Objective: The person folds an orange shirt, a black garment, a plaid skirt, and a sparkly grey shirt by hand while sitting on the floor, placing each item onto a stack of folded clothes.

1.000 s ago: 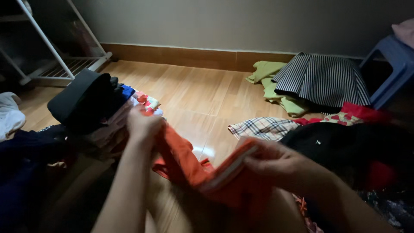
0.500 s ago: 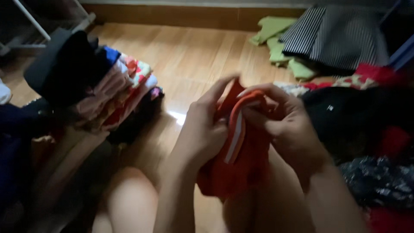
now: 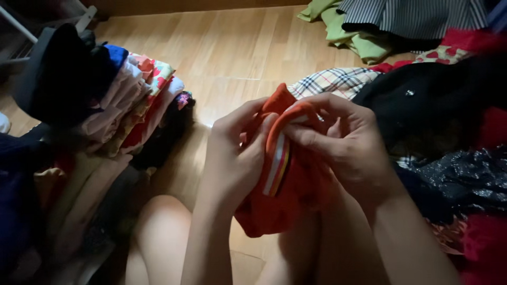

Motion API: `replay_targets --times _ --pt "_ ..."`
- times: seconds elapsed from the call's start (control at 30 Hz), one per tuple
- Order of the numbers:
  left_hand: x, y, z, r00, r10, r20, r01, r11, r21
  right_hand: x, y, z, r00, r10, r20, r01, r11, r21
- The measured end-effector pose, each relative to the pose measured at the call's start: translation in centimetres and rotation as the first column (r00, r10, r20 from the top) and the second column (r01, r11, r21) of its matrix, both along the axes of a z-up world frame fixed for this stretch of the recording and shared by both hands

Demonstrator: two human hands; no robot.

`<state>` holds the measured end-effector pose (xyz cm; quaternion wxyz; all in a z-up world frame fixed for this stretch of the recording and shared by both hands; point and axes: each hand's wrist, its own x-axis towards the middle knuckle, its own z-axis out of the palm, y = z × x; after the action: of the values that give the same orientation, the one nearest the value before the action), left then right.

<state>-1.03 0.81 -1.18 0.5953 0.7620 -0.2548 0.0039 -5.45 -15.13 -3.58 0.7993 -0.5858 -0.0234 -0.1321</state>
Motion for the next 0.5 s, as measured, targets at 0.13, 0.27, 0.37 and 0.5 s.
replay_targets --times 0.13,0.27,0.37,0.5 --pt "-0.5 -0.6 0.4 0.997 0.052 -0.055 -0.049 0.997 0.053 -0.7 -1.1 -0.4 1.0 0.015 -0.02 -0.015 1.0 0.007" --pt "-0.6 -0.9 0.5 0.999 0.031 -0.032 -0.028 0.996 0.09 0.1 -1.8 -2.8 0.993 -0.115 0.039 0.117 0.992 -0.042" --pt "-0.5 -1.1 0.4 1.0 0.004 -0.029 0.0 0.99 0.143 0.1 -1.5 -2.3 0.974 -0.216 0.074 0.225 0.963 -0.15" --pt "-0.9 -1.3 0.9 0.997 -0.008 -0.078 0.022 0.985 0.169 -0.4 -1.2 -1.7 0.964 -0.225 0.14 0.247 0.954 -0.169"
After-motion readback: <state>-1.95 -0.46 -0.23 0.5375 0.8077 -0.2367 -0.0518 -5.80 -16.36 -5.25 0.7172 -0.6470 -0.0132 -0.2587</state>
